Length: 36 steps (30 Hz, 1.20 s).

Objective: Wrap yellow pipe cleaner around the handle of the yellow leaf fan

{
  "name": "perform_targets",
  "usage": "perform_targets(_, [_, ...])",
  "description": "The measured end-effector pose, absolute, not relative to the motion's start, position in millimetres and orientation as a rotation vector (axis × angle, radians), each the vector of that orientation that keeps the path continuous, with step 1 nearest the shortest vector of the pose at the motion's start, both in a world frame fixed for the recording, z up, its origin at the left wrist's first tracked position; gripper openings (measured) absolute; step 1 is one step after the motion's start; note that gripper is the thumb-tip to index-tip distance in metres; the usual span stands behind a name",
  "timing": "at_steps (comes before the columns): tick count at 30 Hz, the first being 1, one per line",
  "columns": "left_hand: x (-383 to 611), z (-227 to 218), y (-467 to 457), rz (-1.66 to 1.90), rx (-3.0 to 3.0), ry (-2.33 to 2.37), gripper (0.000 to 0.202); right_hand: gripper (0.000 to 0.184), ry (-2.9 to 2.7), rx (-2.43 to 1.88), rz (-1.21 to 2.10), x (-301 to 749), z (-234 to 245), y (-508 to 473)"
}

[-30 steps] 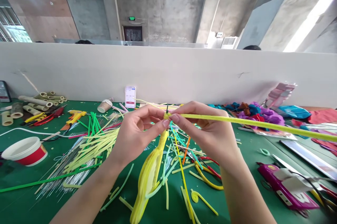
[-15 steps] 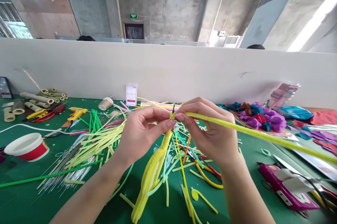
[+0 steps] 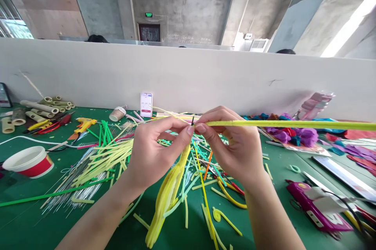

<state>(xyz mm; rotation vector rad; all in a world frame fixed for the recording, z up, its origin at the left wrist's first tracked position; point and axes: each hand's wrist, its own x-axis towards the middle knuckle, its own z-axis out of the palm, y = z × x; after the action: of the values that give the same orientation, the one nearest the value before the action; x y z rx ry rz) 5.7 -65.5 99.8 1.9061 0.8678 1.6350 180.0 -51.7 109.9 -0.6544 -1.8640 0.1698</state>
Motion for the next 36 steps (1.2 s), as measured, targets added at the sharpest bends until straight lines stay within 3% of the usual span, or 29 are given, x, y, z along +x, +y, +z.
perform_targets(6, [0.3,103.0,-58.1,1.433,1.831,0.808,0.007,0.006,-1.918,-0.716,-0.078,185.5,112.7,-57.7])
perform_targets(16, [14.0,96.7,-59.1,1.468,1.701,0.79,0.003,0.009,-1.892,-0.805,-0.237,182.9,117.2,-63.8])
perform_targets(23, [11.8,100.8,-54.2,1.405,1.641,0.743,0.011,0.006,-1.843,-0.838,0.018,184.2,116.0,-64.1])
perform_targets(31, [11.1,99.5,-58.5,1.524,1.738,0.817,0.003,0.013,-1.82,-0.8,0.2,177.1,116.3,-68.7])
perform_targets(36, [9.4,95.7,-54.2,1.631,1.762,0.805,0.003,0.004,-1.808,-0.79,0.319,174.1,116.3,-64.8])
